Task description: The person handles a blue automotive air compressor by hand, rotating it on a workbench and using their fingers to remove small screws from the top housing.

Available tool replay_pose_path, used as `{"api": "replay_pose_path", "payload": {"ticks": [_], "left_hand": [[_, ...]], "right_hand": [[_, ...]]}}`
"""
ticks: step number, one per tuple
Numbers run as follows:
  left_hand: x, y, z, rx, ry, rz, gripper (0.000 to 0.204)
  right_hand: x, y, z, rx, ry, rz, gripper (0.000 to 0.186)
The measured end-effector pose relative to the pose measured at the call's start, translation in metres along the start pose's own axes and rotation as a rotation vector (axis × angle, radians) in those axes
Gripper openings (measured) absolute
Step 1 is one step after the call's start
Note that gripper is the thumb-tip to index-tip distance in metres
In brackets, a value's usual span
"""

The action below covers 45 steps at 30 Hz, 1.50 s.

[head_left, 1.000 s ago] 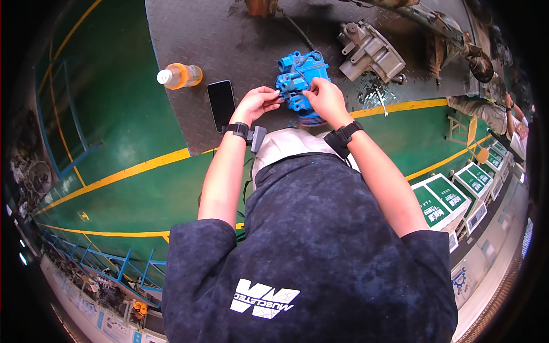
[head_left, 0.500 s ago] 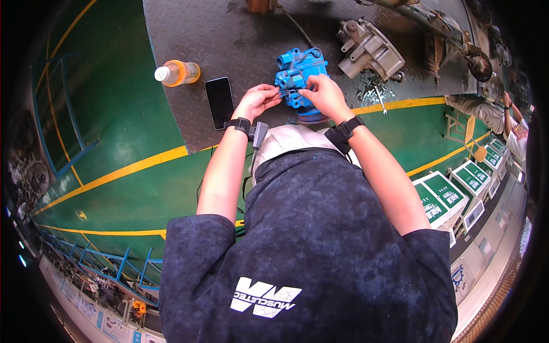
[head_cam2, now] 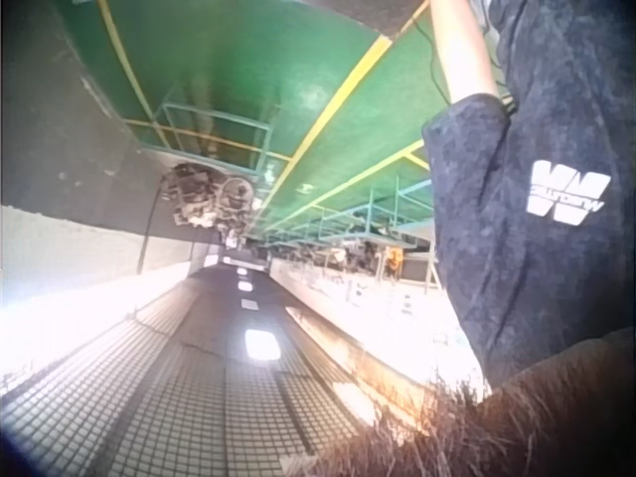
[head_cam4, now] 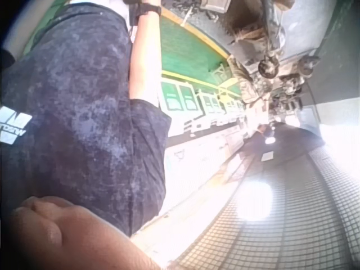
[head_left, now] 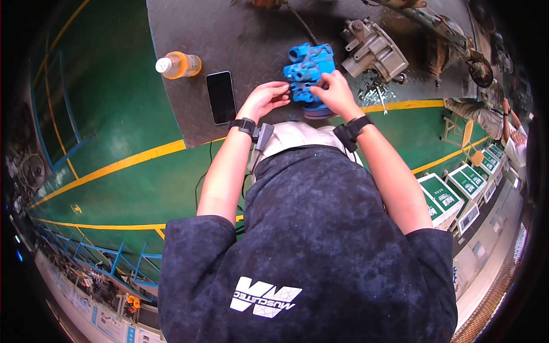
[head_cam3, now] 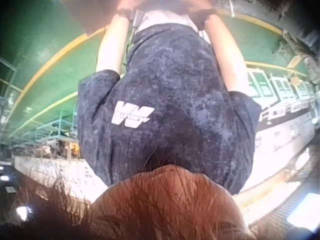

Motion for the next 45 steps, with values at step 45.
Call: {"api": "replay_pose_path", "payload": {"ticks": [45], "left_hand": [[0.013,-0.017,-0.003,-0.162,-0.067,-0.528,0.016]], "right_hand": [[0.015,-0.009,-0.014,-0.231,0.063,-0.041,0.033]]}}
Point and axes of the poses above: each hand's wrist, its own z-axis away from the middle knuckle, its own y-axis out of the back of the hand, x = y × z, the point moved 8 cm from there along -z, towards the middle knuckle, and after that the axes turned 13 degrees about -y, right-handed, at the moved point
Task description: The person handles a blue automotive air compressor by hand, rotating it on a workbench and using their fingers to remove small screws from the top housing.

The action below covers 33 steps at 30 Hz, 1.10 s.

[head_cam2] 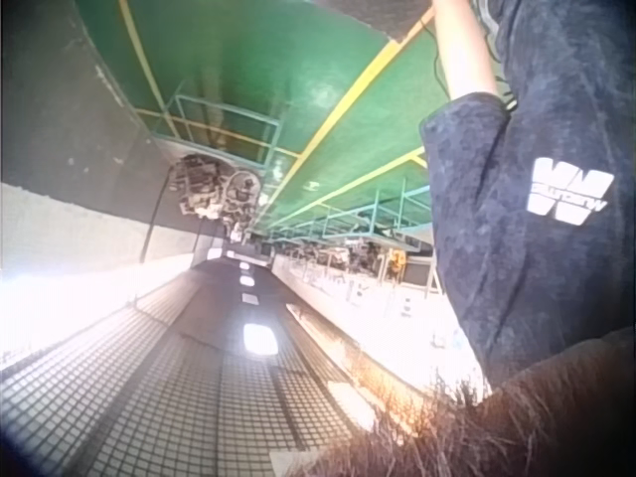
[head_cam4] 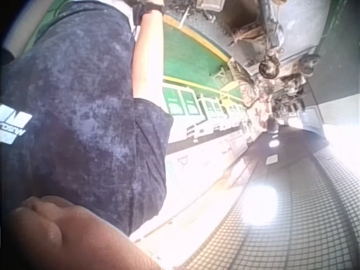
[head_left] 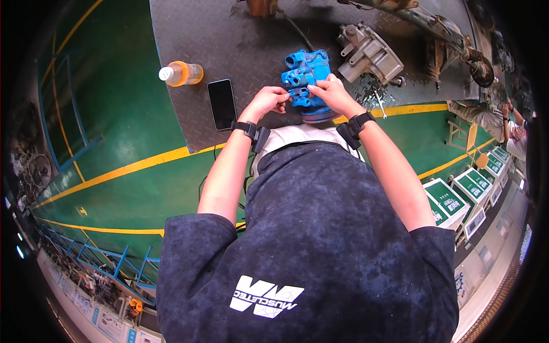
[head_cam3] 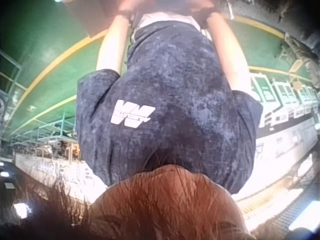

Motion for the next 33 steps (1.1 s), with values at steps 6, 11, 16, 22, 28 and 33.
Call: {"api": "replay_pose_path", "payload": {"ticks": [6,11,16,22,28,33], "left_hand": [[0.008,-0.002,0.005,0.098,-0.106,0.003,0.02],[0.007,-0.002,0.0,0.113,-0.147,-0.045,0.021],[0.009,-0.003,-0.003,0.096,-0.186,-0.037,0.02],[0.008,-0.002,-0.006,0.088,-0.206,-0.09,0.019],[0.011,0.016,0.005,0.147,-0.132,-0.232,0.02],[0.025,0.024,0.016,0.15,-0.127,-0.283,0.022]], "right_hand": [[0.002,0.0,0.005,0.106,-0.023,-0.053,0.032],[-0.003,0.002,0.005,0.126,-0.013,-0.013,0.031],[-0.006,0.001,0.005,0.1,0.022,0.025,0.033],[-0.01,-0.001,0.004,0.11,-0.001,0.011,0.034],[-0.009,0.0,0.004,0.065,-0.025,-0.059,0.032],[-0.008,0.004,0.006,0.066,-0.014,-0.082,0.029]]}}
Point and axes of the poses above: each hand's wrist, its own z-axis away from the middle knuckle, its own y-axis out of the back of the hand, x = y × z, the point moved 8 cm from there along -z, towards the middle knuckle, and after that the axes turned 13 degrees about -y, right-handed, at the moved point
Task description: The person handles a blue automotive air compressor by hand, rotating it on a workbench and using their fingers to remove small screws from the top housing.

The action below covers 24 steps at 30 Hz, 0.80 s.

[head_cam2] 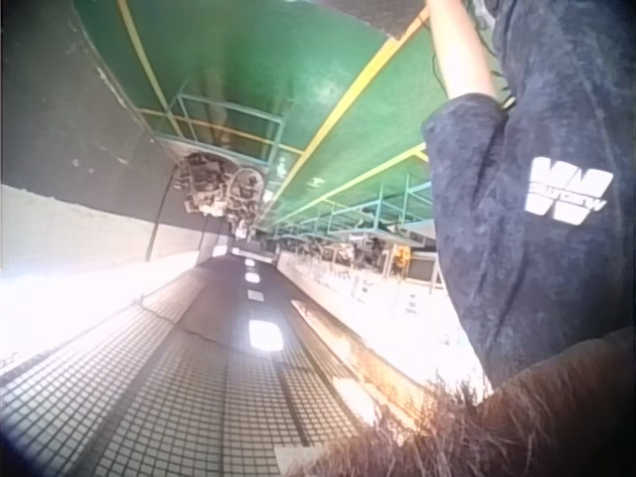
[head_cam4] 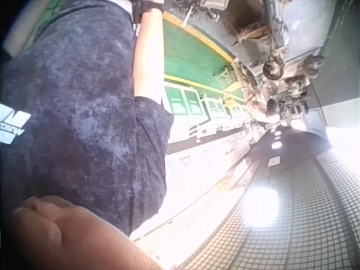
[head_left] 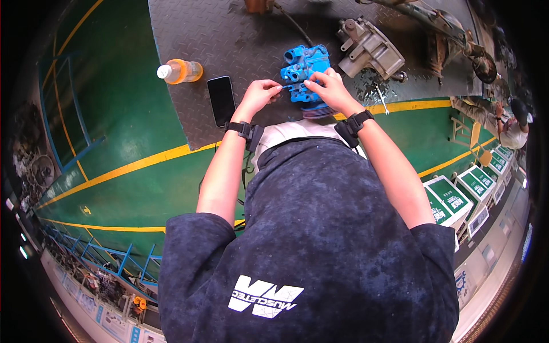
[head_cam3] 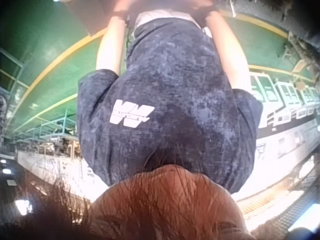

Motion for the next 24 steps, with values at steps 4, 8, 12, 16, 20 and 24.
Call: {"api": "replay_pose_path", "payload": {"ticks": [4,8,12,16,20,24], "left_hand": [[0.012,0.004,0.013,0.03,-0.047,0.047,0.025],[0.013,0.01,0.022,-0.021,-0.08,-0.218,0.029],[0.043,0.013,0.035,0.094,-0.232,-0.423,0.03],[0.055,0.014,0.042,0.169,-0.213,-0.496,0.028],[0.06,0.005,0.039,0.154,-0.304,-0.471,0.024],[0.063,0.002,0.033,0.188,-0.483,-0.426,0.024]], "right_hand": [[0.003,0.0,-0.002,0.004,0.004,-0.008,0.03],[0.0,0.002,0.0,0.035,0.034,-0.027,0.029],[0.008,0.011,0.004,0.007,0.049,-0.263,0.024],[0.028,0.036,0.014,0.046,-0.003,-0.504,0.025],[0.074,0.072,0.031,0.146,-0.076,-0.515,0.02],[0.161,0.092,0.06,0.239,-0.261,-0.587,0.019]]}}
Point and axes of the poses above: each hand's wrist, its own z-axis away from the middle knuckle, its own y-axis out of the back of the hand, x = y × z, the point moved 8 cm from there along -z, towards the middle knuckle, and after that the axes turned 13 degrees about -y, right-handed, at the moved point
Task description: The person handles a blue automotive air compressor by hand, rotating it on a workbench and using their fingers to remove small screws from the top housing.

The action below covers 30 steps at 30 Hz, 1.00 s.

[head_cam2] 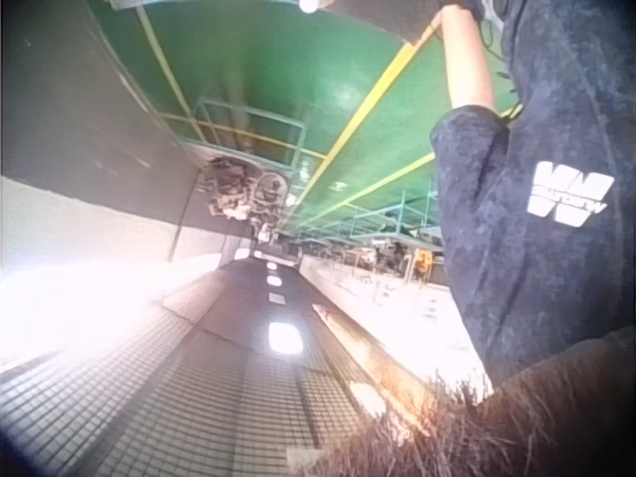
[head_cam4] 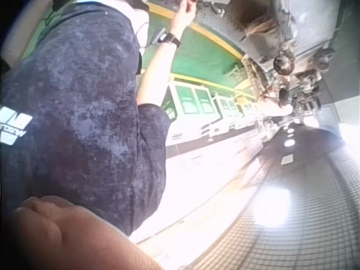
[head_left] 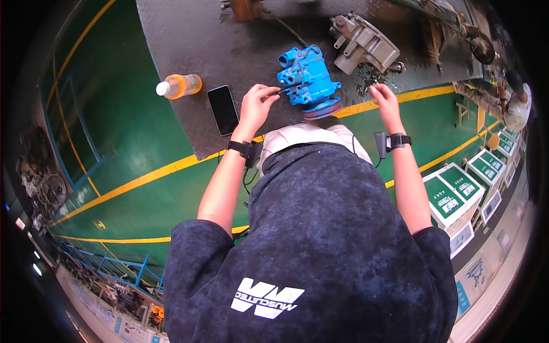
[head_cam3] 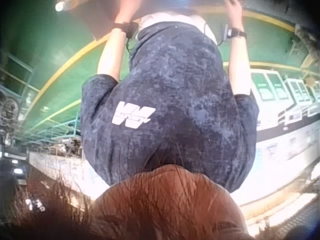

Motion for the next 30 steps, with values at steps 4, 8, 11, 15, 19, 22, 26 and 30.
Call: {"api": "replay_pose_path", "payload": {"ticks": [4,8,11,15,19,22,26,30], "left_hand": [[-0.006,-0.006,-0.004,-0.017,0.073,0.047,0.029],[0.001,-0.01,-0.013,0.017,0.093,0.091,0.024],[0.014,-0.017,-0.018,-0.019,0.018,-0.019,0.019],[0.032,-0.022,-0.013,0.013,-0.048,-0.16,0.016],[0.033,-0.023,-0.001,0.106,-0.061,-0.192,0.016],[0.039,-0.024,-0.002,0.135,-0.061,-0.219,0.016],[0.05,-0.027,-0.008,0.116,-0.116,-0.387,0.013],[0.058,-0.033,-0.014,0.059,-0.124,-0.497,0.008]], "right_hand": [[0.096,0.063,0.011,0.117,-0.285,-0.106,0.025],[0.176,0.102,0.036,0.129,-0.447,-0.174,0.026],[0.226,0.114,0.056,0.118,-0.624,-0.208,0.028],[0.255,0.114,0.063,0.043,-0.725,-0.228,0.032],[0.255,0.113,0.052,-0.013,-0.705,-0.278,0.036],[0.256,0.121,0.04,-0.024,-0.684,-0.305,0.037],[0.264,0.127,0.026,-0.025,-0.68,-0.337,0.038],[0.276,0.125,0.019,-0.031,-0.684,-0.368,0.038]]}}
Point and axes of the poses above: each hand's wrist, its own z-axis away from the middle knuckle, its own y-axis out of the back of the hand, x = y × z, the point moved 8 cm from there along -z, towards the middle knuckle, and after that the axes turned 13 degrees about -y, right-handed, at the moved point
